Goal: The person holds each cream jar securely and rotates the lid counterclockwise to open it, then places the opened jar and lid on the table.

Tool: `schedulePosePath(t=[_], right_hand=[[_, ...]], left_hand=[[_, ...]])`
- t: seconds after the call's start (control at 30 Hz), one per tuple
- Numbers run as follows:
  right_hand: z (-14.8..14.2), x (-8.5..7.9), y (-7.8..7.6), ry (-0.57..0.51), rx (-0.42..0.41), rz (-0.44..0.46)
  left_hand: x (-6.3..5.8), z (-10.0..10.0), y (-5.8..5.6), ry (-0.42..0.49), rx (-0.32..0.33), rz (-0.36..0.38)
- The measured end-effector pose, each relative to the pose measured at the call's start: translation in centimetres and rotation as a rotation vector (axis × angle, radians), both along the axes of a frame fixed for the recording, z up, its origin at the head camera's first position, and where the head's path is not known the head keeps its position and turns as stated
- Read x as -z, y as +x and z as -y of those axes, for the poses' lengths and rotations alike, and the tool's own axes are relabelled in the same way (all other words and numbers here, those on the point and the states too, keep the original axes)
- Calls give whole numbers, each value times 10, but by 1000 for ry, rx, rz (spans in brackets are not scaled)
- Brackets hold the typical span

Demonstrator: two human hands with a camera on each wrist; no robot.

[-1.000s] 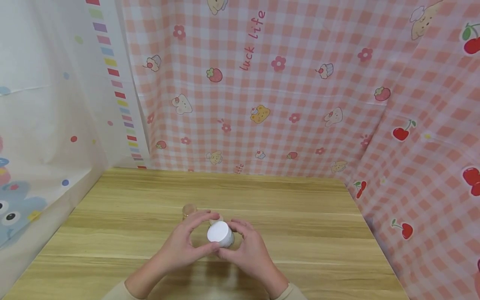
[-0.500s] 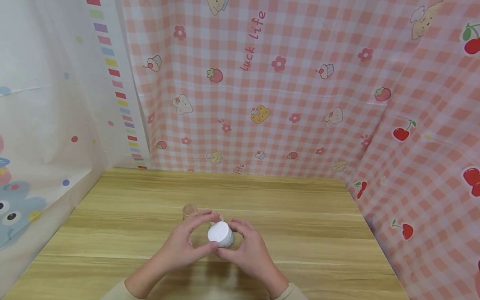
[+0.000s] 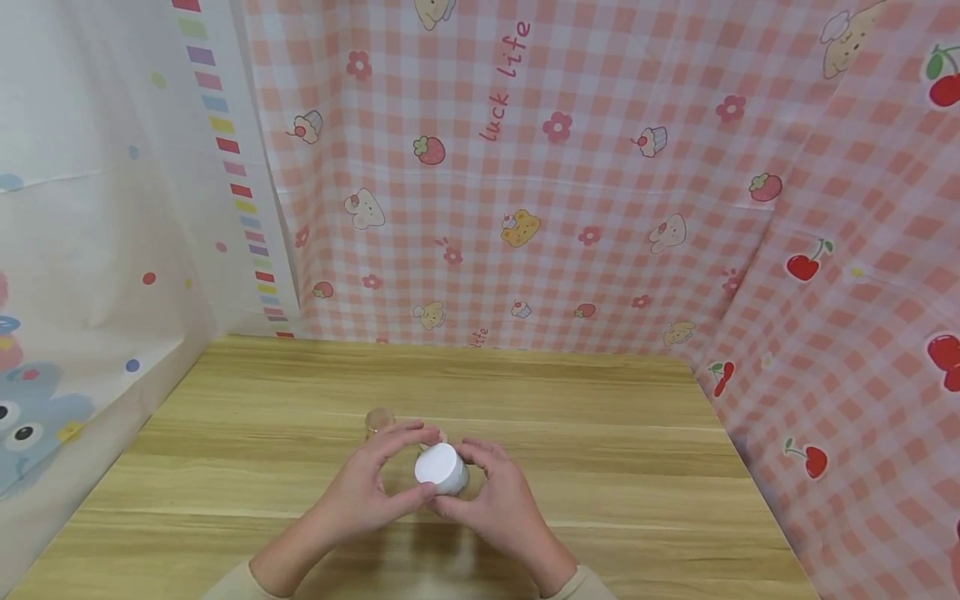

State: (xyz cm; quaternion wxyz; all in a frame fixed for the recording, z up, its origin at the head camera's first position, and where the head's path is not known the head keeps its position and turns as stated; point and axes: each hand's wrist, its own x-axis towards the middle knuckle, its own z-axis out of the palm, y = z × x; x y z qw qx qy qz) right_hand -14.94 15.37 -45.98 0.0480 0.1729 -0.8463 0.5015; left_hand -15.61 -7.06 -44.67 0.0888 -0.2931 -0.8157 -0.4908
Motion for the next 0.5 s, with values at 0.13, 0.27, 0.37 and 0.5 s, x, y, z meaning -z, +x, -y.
schedulePosePath(t=[0.13,0.27,0.37,0.5], right_hand=[[-1,0,0,3,-8,-4],[-1,1,0,4,-10,-13],[0,1,0,4,-17,-27],[0,1,0,8,-20,-29]], left_hand=[[1,-1,0,-18,-34,-13],[3,-1,0,-29,-50,-19],[3,-1,0,-28,-46,-16],[3,-1,0,-26,-42,-24]])
